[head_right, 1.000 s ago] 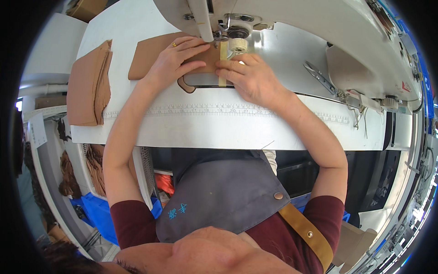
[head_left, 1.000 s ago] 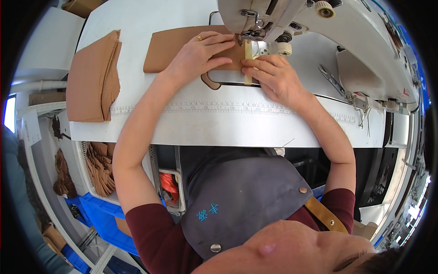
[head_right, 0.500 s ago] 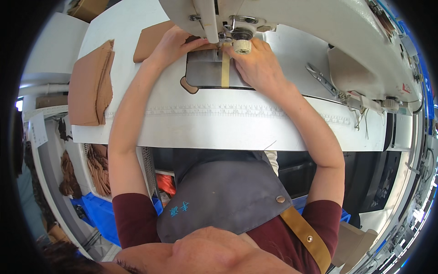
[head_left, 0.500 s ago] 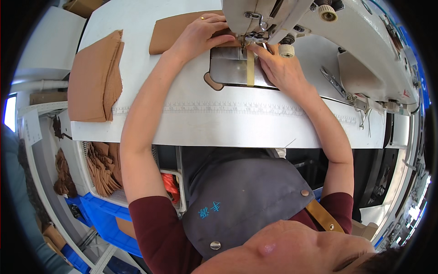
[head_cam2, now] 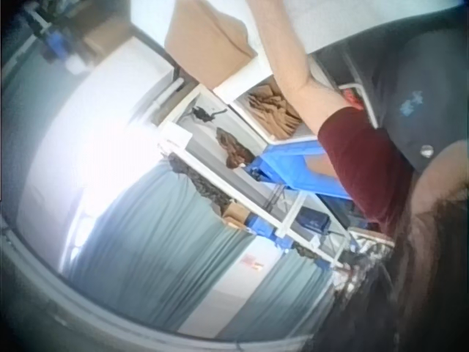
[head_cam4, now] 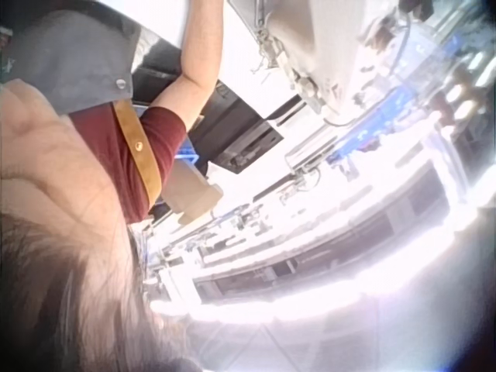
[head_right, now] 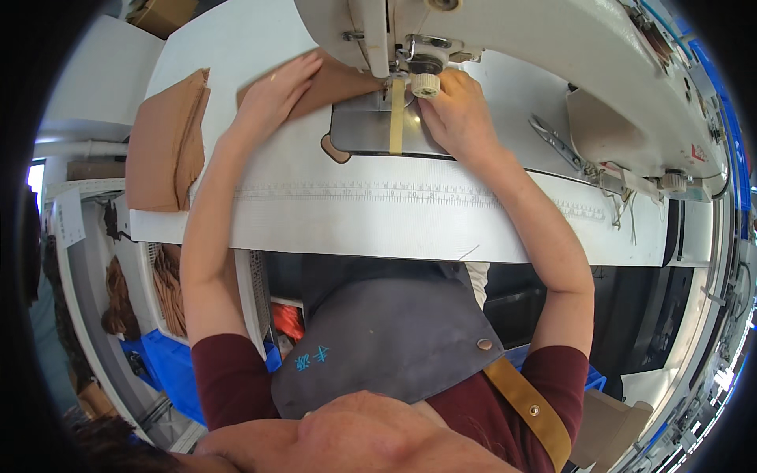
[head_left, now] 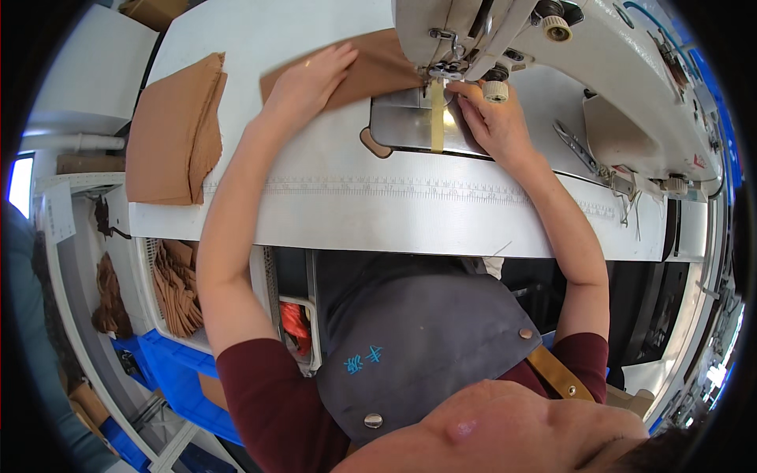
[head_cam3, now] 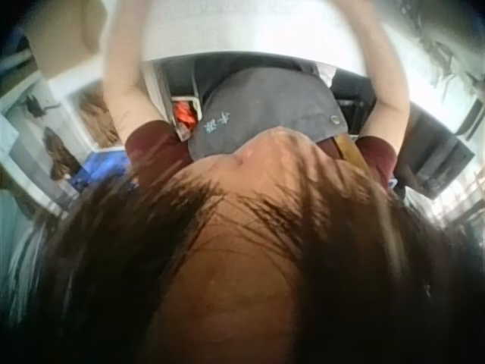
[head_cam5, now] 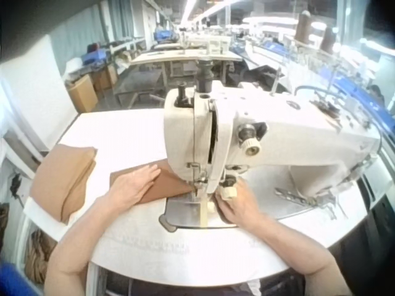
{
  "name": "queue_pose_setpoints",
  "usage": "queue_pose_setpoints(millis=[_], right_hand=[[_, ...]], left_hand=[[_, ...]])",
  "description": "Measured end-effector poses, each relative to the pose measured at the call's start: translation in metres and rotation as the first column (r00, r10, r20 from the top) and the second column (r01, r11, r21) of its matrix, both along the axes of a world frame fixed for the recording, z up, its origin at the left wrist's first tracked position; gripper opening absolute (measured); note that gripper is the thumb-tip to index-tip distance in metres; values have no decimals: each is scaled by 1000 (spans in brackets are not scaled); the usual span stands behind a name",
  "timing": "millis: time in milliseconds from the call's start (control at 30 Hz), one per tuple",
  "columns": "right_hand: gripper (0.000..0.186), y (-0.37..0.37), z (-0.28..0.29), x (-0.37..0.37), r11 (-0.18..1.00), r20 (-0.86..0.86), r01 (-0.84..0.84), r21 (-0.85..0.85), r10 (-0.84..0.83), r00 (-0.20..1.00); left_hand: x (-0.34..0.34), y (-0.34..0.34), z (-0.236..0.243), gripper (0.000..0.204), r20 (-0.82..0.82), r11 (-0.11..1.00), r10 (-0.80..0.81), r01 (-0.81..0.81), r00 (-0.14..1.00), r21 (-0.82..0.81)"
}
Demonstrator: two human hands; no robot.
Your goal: The person repeatedly takes pieces of fabric from a stack, folds them by hand, stitches the edges using a sewing machine, and places the sewn fabric pieces into a container.
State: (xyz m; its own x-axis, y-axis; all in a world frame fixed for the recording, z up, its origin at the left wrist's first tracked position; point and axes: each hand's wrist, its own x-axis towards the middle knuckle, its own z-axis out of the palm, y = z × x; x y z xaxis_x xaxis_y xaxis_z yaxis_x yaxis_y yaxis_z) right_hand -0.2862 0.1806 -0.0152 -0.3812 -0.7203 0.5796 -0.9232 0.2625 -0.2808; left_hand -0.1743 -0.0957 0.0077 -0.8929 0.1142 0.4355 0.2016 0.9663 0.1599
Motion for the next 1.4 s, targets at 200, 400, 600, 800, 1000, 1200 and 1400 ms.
queue_pose_setpoints(millis=[200, 400, 600, 800, 1000, 1200, 1400], right_hand=[[18, -2, -3, -1, 999, 26, -36, 22, 35, 999], [18, 4, -4, -5, 998, 63, -58, 18, 57, 996], [18, 36, 12, 21, 998, 70, 4, 67, -9, 998], [32, 68, 23, 95, 985, 100, -102, 140, 88, 991], [43, 62, 19, 134, 971, 159, -196, 140, 174, 972], [41, 60, 20, 122, 976, 162, -159, 148, 135, 977], [42, 36, 14, 73, 979, 28, -124, 163, 121, 992]], left_hand=[[151, 79, 24, 33, 719, 965, 234, -64, 654, -256], [131, 57, -9, 52, 271, 987, -160, 144, 949, 77], [96, 55, -30, 54, 132, 949, 312, -315, 941, 0], [89, 60, -20, 48, 89, 955, 295, -291, 951, -50], [67, 70, -11, 28, -95, 998, -53, 54, 994, 11], [46, 76, -19, 25, -105, 927, -329, 342, 939, 154], [36, 81, -26, 26, -134, 950, -282, 297, 950, 102]])
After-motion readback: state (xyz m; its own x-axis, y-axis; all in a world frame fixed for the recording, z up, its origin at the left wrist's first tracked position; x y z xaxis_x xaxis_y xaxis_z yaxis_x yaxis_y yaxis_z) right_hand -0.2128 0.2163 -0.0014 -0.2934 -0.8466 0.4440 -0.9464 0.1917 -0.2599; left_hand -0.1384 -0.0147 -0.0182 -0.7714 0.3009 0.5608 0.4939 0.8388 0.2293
